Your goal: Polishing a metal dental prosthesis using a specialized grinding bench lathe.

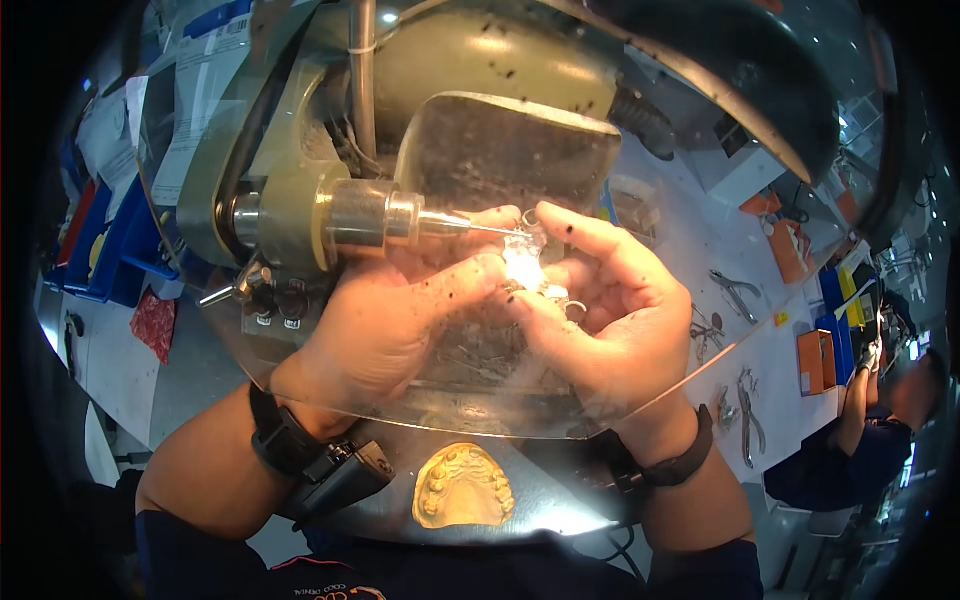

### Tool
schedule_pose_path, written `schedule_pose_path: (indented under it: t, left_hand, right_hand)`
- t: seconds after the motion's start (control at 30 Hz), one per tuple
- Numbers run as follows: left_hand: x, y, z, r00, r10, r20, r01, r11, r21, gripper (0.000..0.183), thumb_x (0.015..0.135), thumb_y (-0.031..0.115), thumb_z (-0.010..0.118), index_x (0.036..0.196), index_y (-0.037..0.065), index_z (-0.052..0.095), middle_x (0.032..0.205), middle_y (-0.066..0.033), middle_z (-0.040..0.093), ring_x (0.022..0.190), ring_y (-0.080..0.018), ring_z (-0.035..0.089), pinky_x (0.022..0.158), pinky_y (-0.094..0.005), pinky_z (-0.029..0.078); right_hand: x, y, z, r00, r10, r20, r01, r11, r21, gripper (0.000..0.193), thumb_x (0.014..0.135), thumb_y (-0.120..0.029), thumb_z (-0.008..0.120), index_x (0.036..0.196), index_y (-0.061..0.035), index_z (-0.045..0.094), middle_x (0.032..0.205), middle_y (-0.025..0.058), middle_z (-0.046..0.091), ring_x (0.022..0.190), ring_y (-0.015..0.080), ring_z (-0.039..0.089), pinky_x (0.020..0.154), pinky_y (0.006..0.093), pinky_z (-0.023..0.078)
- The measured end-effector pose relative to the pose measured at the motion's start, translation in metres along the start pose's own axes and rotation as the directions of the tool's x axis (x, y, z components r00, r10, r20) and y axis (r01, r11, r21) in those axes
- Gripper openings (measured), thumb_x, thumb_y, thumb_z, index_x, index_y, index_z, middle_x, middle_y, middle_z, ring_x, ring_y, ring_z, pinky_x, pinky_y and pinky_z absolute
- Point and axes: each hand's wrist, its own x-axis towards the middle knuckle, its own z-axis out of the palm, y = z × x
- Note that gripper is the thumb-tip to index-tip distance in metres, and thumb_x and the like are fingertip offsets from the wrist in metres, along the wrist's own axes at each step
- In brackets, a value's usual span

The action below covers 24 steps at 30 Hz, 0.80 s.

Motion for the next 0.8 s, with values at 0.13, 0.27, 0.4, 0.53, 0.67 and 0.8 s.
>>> schedule_pose_path:
  t: [0.13, 0.27, 0.4, 0.53, 0.67, 0.8]
  left_hand:
    - [0.000, 0.000, 0.000, 1.000, 0.001, -0.021, 0.000, 0.998, 0.063, 0.034, 0.090, 0.005, 0.054, 0.124, 0.001, 0.052, 0.114, -0.0113, 0.060, 0.100, -0.0173, 0.059, 0.086, -0.0317, 0.048]
    - [0.000, 0.000, -0.001, 0.999, 0.030, 0.013, -0.030, 0.999, 0.023, 0.034, 0.091, 0.007, 0.053, 0.124, 0.001, 0.052, 0.115, -0.0115, 0.060, 0.100, -0.0174, 0.059, 0.086, -0.0309, 0.048]
    - [0.000, 0.000, 0.000, 0.999, 0.013, 0.050, -0.012, 1.000, -0.018, 0.034, 0.091, 0.006, 0.052, 0.124, 0.001, 0.051, 0.115, -0.0116, 0.060, 0.101, -0.0180, 0.058, 0.085, -0.0311, 0.048]
    - [0.000, 0.000, 0.002, 0.999, 0.025, 0.040, -0.024, 0.999, -0.022, 0.034, 0.091, 0.006, 0.051, 0.125, 0.001, 0.051, 0.115, -0.0116, 0.059, 0.101, -0.0182, 0.058, 0.085, -0.0320, 0.048]
    - [0.000, 0.001, 0.003, 0.997, 0.030, 0.078, -0.027, 0.998, -0.049, 0.034, 0.092, 0.005, 0.049, 0.126, 0.001, 0.050, 0.114, -0.0107, 0.059, 0.099, -0.0180, 0.058, 0.084, -0.0324, 0.048]
    - [0.002, 0.001, 0.002, 0.993, 0.041, 0.108, -0.031, 0.996, -0.088, 0.033, 0.092, 0.005, 0.048, 0.126, 0.001, 0.050, 0.114, -0.0095, 0.059, 0.097, -0.0176, 0.058, 0.083, -0.0322, 0.048]
  right_hand:
    - [0.001, 0.003, -0.004, 0.996, 0.012, 0.087, -0.030, 0.977, 0.211, 0.054, 0.078, 0.004, 0.067, 0.127, 0.0044, 0.043, 0.094, 0.0086, 0.062, 0.085, 0.0109, 0.061, 0.078, 0.0239, 0.051]
    - [0.004, -0.001, -0.007, 0.992, 0.061, 0.114, -0.095, 0.940, 0.328, 0.062, 0.076, -0.001, 0.068, 0.131, 0.0051, 0.040, 0.097, 0.0102, 0.061, 0.087, 0.0150, 0.062, 0.079, 0.0261, 0.052]
    - [0.007, -0.001, -0.012, 0.979, 0.076, 0.190, -0.141, 0.924, 0.356, 0.070, 0.075, -0.009, 0.069, 0.134, 0.0055, 0.037, 0.097, 0.0098, 0.060, 0.086, 0.0165, 0.062, 0.075, 0.0261, 0.053]
    - [0.009, 0.000, -0.012, 0.967, 0.095, 0.235, -0.176, 0.919, 0.353, 0.075, 0.074, -0.016, 0.071, 0.136, 0.0054, 0.035, 0.102, 0.0116, 0.060, 0.084, 0.0159, 0.062, 0.072, 0.0250, 0.052]
    - [0.011, -0.001, -0.011, 0.964, 0.102, 0.247, -0.190, 0.912, 0.364, 0.077, 0.074, -0.018, 0.073, 0.136, 0.0059, 0.035, 0.108, 0.0133, 0.059, 0.084, 0.0148, 0.061, 0.070, 0.0239, 0.050]
    - [0.015, 0.004, -0.017, 0.943, 0.040, 0.330, -0.190, 0.879, 0.437, 0.063, 0.082, -0.001, 0.065, 0.138, 0.0010, 0.035, 0.099, 0.0089, 0.060, 0.089, 0.0141, 0.059, 0.078, 0.0259, 0.051]
